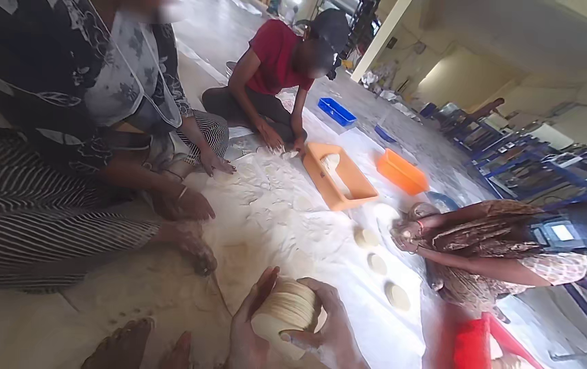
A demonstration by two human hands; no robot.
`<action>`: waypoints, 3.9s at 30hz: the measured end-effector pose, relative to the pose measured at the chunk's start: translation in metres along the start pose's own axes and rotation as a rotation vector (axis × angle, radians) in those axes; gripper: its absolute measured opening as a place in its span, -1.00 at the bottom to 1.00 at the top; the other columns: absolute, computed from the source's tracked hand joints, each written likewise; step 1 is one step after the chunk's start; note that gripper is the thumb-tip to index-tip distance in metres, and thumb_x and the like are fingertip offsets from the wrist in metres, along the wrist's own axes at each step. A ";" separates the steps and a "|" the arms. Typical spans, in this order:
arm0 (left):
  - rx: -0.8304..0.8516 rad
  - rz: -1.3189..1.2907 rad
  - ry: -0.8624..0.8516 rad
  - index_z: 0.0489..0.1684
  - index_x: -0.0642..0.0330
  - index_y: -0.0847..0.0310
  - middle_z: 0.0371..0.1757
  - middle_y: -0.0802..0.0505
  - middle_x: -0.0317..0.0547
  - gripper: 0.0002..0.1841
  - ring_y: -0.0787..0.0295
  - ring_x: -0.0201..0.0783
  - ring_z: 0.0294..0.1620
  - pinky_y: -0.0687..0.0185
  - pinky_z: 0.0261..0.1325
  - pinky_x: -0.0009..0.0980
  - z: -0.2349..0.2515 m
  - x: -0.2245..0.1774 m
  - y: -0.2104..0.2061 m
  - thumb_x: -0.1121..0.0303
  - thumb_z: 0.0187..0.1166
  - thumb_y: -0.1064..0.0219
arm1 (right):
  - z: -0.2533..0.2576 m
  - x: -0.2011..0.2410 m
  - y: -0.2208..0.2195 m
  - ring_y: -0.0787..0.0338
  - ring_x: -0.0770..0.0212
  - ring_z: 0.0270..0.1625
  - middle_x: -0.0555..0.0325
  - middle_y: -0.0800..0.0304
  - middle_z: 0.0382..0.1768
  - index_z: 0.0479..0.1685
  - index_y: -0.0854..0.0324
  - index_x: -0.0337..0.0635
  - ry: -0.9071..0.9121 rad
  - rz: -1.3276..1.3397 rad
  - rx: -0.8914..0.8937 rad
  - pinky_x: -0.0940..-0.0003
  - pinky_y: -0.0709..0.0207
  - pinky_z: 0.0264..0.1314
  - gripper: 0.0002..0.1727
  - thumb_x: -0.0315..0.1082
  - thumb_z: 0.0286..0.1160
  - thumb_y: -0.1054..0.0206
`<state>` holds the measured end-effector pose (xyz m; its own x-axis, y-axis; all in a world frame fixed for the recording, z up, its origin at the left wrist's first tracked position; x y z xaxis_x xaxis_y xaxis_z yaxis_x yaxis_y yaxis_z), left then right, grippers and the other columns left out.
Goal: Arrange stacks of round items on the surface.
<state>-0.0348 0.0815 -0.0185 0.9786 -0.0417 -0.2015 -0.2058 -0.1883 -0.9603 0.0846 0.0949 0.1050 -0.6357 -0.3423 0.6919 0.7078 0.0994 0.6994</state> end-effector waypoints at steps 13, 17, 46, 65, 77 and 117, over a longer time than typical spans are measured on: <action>-0.046 0.076 -0.043 0.77 0.14 -0.20 0.67 -0.54 -0.10 -0.28 -0.48 -0.20 0.65 -0.47 0.58 -0.21 0.004 -0.012 0.010 -0.11 0.83 0.46 | 0.007 0.000 -0.006 -0.66 0.26 0.39 -0.03 -0.78 0.24 0.37 -0.55 -0.41 0.075 0.141 -0.065 0.28 -0.46 0.53 0.09 0.23 -0.20 -0.75; -0.033 0.002 -0.016 0.51 0.12 -0.55 0.46 -0.74 -0.08 -0.44 -0.65 -0.16 0.48 -0.64 0.42 -0.16 -0.003 -0.006 -0.005 0.06 0.78 0.21 | 0.010 -0.002 -0.018 -0.59 0.11 0.55 -0.06 -0.72 0.39 0.56 -0.41 -0.42 0.034 0.000 0.091 -0.10 0.09 0.87 0.27 0.31 -0.23 -0.71; 0.155 -0.049 -0.127 0.71 -0.01 -0.36 0.64 -0.58 -0.20 -0.36 -0.46 -0.20 0.66 -0.50 0.57 -0.15 -0.006 -0.021 -0.021 -0.08 0.68 -0.13 | 0.020 0.023 -0.011 -0.61 0.28 0.52 0.01 -0.76 0.34 0.50 -0.47 -0.38 0.195 0.081 0.076 -0.07 0.09 0.91 0.18 0.32 -0.14 -0.71; 0.006 -0.042 -0.087 0.70 0.18 -0.26 0.57 -0.61 -0.13 -0.44 -0.57 -0.29 0.52 -0.60 0.43 -0.25 -0.009 -0.039 -0.018 0.19 0.79 0.28 | 0.028 0.045 -0.024 -0.61 0.28 0.52 -0.05 -0.75 0.34 0.50 -0.43 -0.43 0.265 0.067 0.154 0.03 0.08 0.91 0.17 0.28 -0.10 -0.69; 0.126 0.033 -0.224 0.70 0.17 -0.33 0.65 -0.56 -0.10 -0.45 -0.48 -0.23 0.63 -0.49 0.56 -0.23 -0.014 -0.047 -0.031 0.20 0.74 0.11 | 0.036 0.045 -0.020 -0.65 0.05 0.46 0.02 -0.83 0.20 0.36 -0.62 -0.27 0.155 -0.045 0.162 0.00 -0.40 0.61 0.05 0.27 -0.22 -0.72; 0.112 -0.069 -0.142 0.80 0.24 -0.11 0.76 -0.42 -0.04 -0.38 -0.27 -0.19 0.78 -0.29 0.72 -0.16 -0.005 -0.046 -0.014 0.08 0.89 0.37 | 0.033 0.038 -0.014 -0.65 0.28 0.37 0.06 -0.75 0.22 0.34 -0.56 -0.30 0.163 0.271 0.038 0.28 -0.49 0.52 0.00 0.14 -0.17 -0.79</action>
<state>-0.0770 0.0814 0.0052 0.9824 0.1080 -0.1525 -0.1449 -0.0751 -0.9866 0.0408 0.1116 0.1276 -0.3654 -0.4430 0.8187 0.8307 0.2415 0.5015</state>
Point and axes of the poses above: each hand's wrist, its own z-axis towards the middle knuckle, its own y-axis out of the back of the hand, x = y × z, the point moved 9 cm from there along z, towards the middle knuckle
